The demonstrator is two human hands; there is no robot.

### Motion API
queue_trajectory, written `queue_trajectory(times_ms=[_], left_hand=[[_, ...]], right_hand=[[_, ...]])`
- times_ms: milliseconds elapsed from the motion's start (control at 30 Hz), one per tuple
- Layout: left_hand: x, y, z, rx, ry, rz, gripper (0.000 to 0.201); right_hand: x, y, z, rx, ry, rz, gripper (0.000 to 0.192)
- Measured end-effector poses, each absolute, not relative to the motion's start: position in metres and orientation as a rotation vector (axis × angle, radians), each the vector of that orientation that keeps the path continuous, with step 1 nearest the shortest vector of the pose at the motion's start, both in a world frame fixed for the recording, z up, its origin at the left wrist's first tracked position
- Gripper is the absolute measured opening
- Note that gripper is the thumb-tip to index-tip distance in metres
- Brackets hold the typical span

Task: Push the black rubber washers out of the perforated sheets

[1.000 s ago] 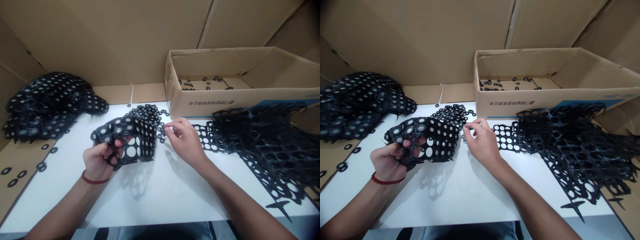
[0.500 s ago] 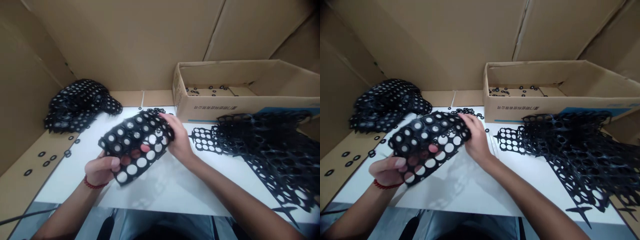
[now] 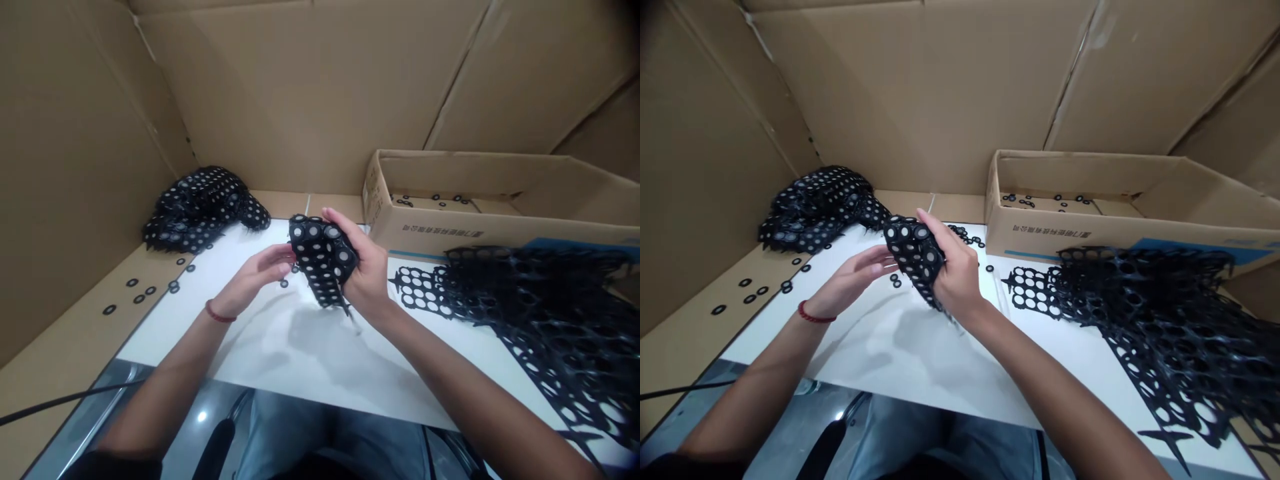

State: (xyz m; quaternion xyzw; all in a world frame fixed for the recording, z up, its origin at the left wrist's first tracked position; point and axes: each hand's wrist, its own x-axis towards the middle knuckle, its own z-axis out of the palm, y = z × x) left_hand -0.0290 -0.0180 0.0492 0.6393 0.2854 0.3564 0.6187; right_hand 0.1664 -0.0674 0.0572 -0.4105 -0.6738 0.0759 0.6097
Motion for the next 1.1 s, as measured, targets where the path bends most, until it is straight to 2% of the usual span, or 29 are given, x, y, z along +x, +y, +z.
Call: queue_trajectory(times_ms=[67,133,200,267,367,467,567,667,767,933,1100], left_hand=[[-0.014,-0.02,0.056,1.517,0.557,0.724,0.043],[-0.002,-0.023,0.059,1.467,0.491,0.656,0.036],[0.008,-0.024,0.057,1.377,0.446,0.627,0.041],[0.016,-0.023,0.05,1.335,0.464,0.629,0.048],[0.023,-0.016,0.036,1.327,0.548,0.703,0.041],[0.025,-0.01,0.024,1.353,0.616,0.746,0.034],[0.025,-0.01,0.018,1.474,0.638,0.787,0.04],[0.026,-0.015,0.014,1.699,0.693,0.842,0.042],[0.028,-0.019,0.01,1.819,0.747,0.847,0.034],[0.03,-0.019,0.007,1.85,0.658,0.823,0.021],[0.028,-0.014,0.005,1.73,0.717,0.855,0.009]], right_hand=[[0.167,-0.069,0.059,-0.96,-1.595,0.104,0.046],[0.175,-0.069,0.057,-1.021,-1.664,-0.002,0.046],[0.189,-0.066,0.05,-1.148,-1.754,-0.1,0.047],[0.204,-0.062,0.037,-1.319,-1.848,-0.162,0.049],[0.22,-0.061,0.017,-1.505,-1.871,-0.178,0.048],[0.22,-0.07,0.008,-1.441,-1.742,-0.112,0.037],[0.208,-0.084,0.011,-1.284,-1.745,0.002,0.023],[0.195,-0.092,0.014,-1.264,-1.739,0.213,0.02],[0.19,-0.092,0.008,-1.295,-1.614,0.368,0.014],[0.19,-0.079,-0.007,-1.363,-1.357,0.528,0.028],[0.204,-0.063,-0.01,-1.394,-1.145,0.585,0.031]])
